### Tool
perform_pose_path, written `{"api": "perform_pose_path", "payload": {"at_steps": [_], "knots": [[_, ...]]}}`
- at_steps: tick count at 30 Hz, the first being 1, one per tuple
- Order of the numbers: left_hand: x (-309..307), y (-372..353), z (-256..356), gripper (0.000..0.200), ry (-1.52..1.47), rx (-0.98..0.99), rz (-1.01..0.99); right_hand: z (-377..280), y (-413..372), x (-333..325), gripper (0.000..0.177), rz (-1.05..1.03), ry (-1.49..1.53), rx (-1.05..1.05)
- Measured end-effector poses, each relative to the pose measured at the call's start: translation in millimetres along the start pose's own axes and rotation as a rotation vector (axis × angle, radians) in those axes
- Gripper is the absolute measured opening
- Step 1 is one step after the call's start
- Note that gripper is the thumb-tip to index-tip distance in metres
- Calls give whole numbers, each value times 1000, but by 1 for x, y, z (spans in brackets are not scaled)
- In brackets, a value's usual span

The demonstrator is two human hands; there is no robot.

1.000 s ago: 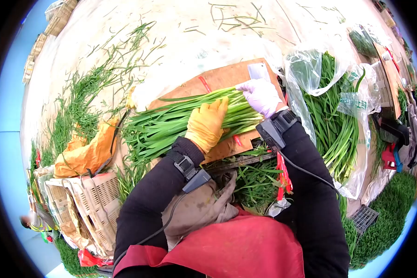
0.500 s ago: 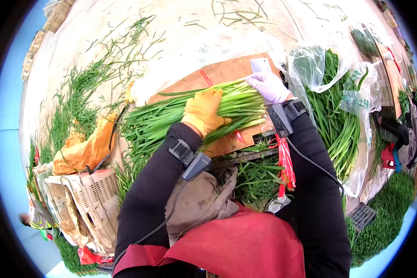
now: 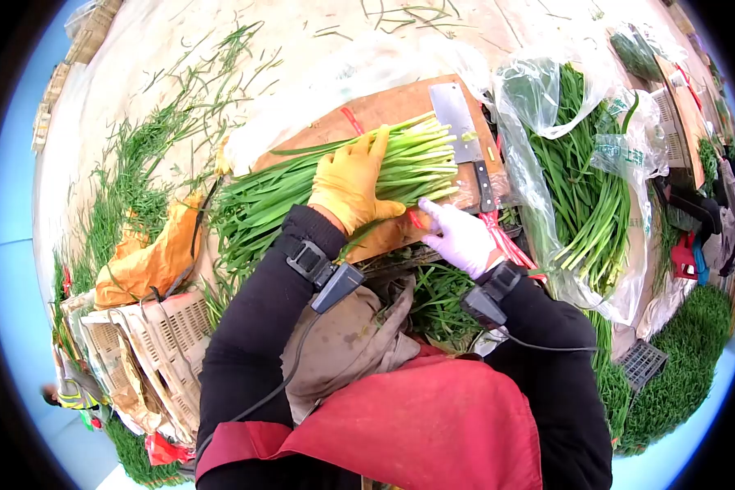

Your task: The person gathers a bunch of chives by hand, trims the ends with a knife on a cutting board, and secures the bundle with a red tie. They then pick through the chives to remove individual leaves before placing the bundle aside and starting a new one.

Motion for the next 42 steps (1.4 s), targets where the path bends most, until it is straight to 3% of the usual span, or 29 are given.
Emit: {"api": "perform_pose_path", "payload": {"at_steps": [7, 11, 15, 20, 24, 28, 31, 34, 35, 36, 39, 40, 42], "knots": [[30, -15, 9, 128, 173, -78, -35, 5, 10, 33, 14, 104, 73, -117], [47, -15, 8, 130, 233, -91, -31, -8, 15, 27, 10, 149, 116, -172], [43, -2, -6, 115, 273, -61, 36, -24, 40, 15, 8, 109, 52, -215], [37, 17, -20, 107, 110, -98, 3, -31, 80, 1, 7, 126, 85, -280], [24, 17, -23, 104, -40, -98, -48, -33, 104, -11, 8, 56, 181, -155], [36, 22, -31, 95, -67, -115, 131, -34, 125, -14, 10, 10, 218, -69], [39, 30, -40, 93, -138, -167, 39, -45, 141, -22, 13, -33, 202, -46], [34, 29, -36, 78, -77, -167, 52, -43, 165, -29, 14, -70, 194, -76], [32, 28, -33, 75, -50, -165, 24, -47, 175, -34, 16, -87, 321, 25], [44, 29, -36, 66, -77, -152, 164, -46, 189, -35, 18, -76, 278, 30], [47, 28, -36, 63, -88, -149, 187, -35, 222, -18, 26, -50, 51, -55], [41, 31, -36, 69, -59, -171, 24, -36, 230, -10, 27, -63, -56, -85], [47, 29, -39, 75, -43, -167, 52, -31, 250, 7, 32, -140, -129, -122]]}}
Point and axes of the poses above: each hand's wrist, its own y-axis towards the middle knuckle, its own x-axis out of the palm, z = x × y, the point moved 1 cm from there along y, towards the middle knuckle, and after that the axes turned 1 degree about -z, right-handed, at the moved point
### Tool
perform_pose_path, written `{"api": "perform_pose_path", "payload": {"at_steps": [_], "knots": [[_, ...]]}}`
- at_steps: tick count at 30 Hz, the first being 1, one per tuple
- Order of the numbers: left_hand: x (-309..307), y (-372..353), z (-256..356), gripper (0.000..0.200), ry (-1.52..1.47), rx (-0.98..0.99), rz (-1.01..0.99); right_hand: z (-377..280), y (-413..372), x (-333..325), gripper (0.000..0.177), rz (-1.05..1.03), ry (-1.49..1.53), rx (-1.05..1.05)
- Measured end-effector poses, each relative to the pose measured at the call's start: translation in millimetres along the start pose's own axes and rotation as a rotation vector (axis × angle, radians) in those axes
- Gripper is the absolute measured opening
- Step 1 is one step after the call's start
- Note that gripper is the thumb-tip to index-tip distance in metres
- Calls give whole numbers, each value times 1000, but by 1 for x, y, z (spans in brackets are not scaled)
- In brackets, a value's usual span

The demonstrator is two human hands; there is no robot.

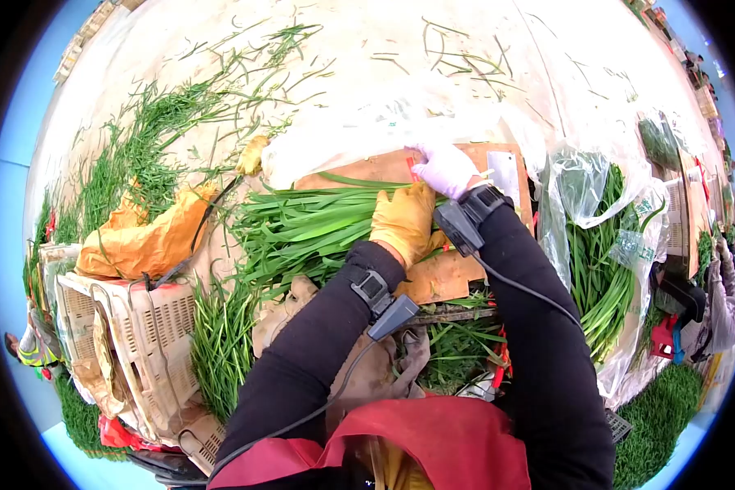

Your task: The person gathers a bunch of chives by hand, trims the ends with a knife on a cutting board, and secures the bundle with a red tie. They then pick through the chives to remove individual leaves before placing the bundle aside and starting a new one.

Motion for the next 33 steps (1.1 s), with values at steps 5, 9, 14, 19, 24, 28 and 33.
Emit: {"api": "perform_pose_path", "payload": {"at_steps": [5, 9, 14, 19, 24, 28, 33], "knots": [[2, -2, 1, 85, -1, -14, 24, 17, 11, 13, 20, -106, 369, 142], [-1, -3, 4, 92, -59, -31, 1, 35, -20, -14, 23, 45, 160, 261], [1, -9, 4, 99, -51, -14, 73, 4, -72, -22, 19, 254, 40, 134], [-1, -14, 8, 97, -36, -21, 97, -16, -100, -14, 15, 285, 63, -8], [-9, -11, 7, 92, 14, 16, 27, -23, -120, -9, 12, 228, 105, -79], [-15, -7, 4, 86, -81, 7, -68, -13, -131, -1, 15, 298, 260, -17], [-29, -3, 8, 83, -133, -32, -183, -10, -149, -6, 23, 252, 203, 21]]}}
Point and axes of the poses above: each hand's wrist, its own y-axis towards the middle knuckle, its own x-axis out of the palm, z = x × y, the point moved 1 cm from there along y, towards the middle knuckle, and after that the axes turned 1 degree about -z, right-handed, at the moved point
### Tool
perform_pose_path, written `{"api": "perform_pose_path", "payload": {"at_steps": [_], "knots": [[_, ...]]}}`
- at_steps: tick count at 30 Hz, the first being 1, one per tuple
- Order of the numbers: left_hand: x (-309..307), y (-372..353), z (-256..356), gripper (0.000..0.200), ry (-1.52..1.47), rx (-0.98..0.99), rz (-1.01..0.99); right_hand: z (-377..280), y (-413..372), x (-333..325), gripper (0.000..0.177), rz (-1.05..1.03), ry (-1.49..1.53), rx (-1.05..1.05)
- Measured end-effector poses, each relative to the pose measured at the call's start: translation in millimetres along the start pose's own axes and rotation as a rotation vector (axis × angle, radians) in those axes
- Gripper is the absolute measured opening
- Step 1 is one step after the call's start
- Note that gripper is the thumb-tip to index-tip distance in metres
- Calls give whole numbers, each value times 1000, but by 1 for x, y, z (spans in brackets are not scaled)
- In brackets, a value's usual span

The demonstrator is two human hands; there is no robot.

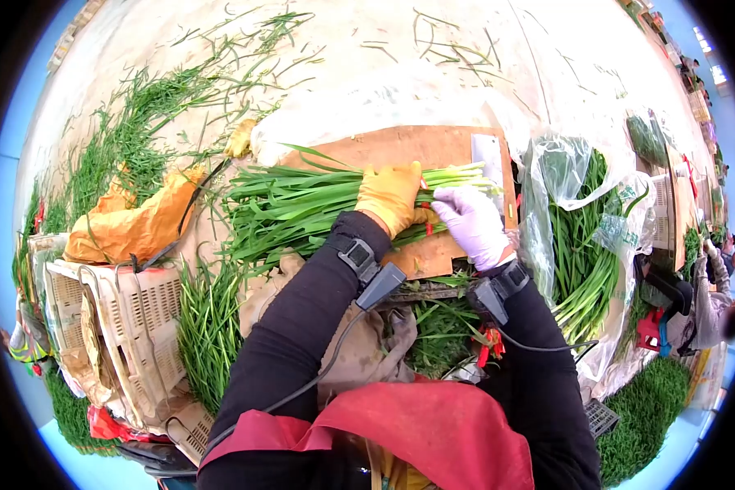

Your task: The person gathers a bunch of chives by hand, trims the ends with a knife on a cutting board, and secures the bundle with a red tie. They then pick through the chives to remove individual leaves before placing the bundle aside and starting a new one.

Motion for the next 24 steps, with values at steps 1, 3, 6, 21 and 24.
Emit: {"api": "perform_pose_path", "payload": {"at_steps": [1, 3, 6, 21, 24], "knots": [[3, 2, 0, 84, 24, -1, 4, -3, -1, 4, 25, 43, -51, -78], [8, 5, -2, 85, 74, -9, 15, -10, -1, 10, 22, 28, -29, -94], [2, 2, 0, 88, 43, -7, -4, -3, -1, 17, 19, 72, 54, -163], [9, 4, -6, 97, -8, 34, 52, 11, -40, 10, 23, -14, -12, 167], [6, 3, -6, 95, -5, 40, 2, -3, -43, 18, 26, -120, -61, 306]]}}
Point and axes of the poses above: each hand's wrist, its own y-axis towards the middle knuckle, its own x-axis out of the palm, z = x × y, the point moved 1 cm from there along y, towards the middle knuckle, and after that the axes turned 1 degree about -z, right-handed, at the moved point
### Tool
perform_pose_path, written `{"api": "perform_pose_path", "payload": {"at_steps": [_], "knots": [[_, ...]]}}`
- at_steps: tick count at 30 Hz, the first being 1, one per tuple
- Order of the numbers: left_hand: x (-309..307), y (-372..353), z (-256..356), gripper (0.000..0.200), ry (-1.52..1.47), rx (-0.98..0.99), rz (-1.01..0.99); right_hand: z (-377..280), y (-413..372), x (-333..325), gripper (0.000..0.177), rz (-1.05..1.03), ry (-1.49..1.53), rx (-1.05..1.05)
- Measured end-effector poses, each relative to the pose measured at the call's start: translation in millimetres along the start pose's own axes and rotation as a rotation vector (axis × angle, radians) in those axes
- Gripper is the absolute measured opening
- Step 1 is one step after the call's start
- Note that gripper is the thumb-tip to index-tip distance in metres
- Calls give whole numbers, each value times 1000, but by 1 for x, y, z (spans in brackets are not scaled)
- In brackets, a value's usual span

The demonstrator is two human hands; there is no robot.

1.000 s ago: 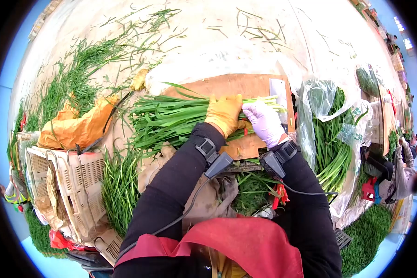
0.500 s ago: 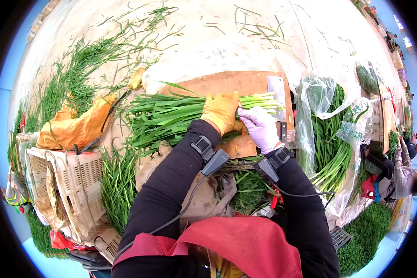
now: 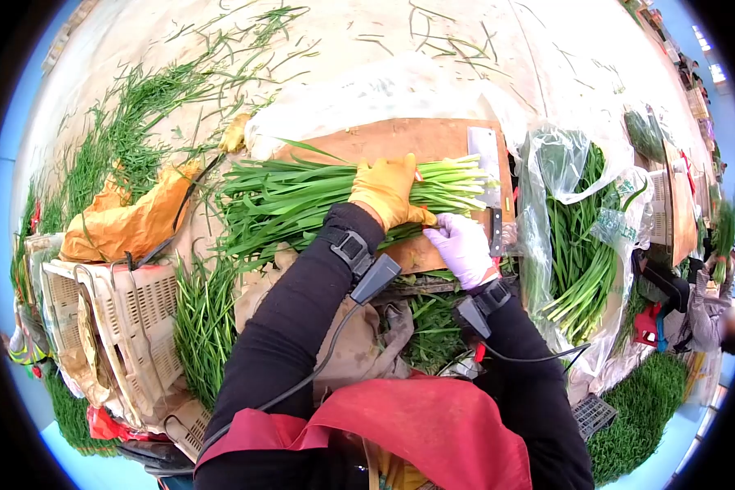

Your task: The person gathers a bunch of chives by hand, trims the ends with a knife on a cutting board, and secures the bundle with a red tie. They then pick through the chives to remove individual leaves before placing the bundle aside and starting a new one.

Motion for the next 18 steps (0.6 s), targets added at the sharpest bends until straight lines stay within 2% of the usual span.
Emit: {"api": "perform_pose_path", "payload": {"at_steps": [3, 7, 10, 14, 18], "knots": [[-12, -6, 6, 94, 14, 4, -48, 23, 5, 27, 27, 69, 119, -108], [-11, -6, 2, 103, 35, 41, -56, 26, 3, 32, 18, 83, 371, -135], [-19, -7, 4, 108, 46, 39, -121, 15, 0, 22, 14, 150, 357, -150], [-18, -6, 6, 107, 100, 30, -159, -8, 1, 5, 11, 221, 176, -318], [-18, -7, 12, 99, 87, -9, -225, -1, 15, 18, 9, 170, 463, -166]]}}
Point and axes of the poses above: each hand's wrist, its own y-axis towards the middle knuckle, its own x-axis out of the palm, z = x × y, the point moved 1 cm from there along y, towards the middle knuckle, and after that the axes turned 1 degree about -z, right-handed, at the moved point
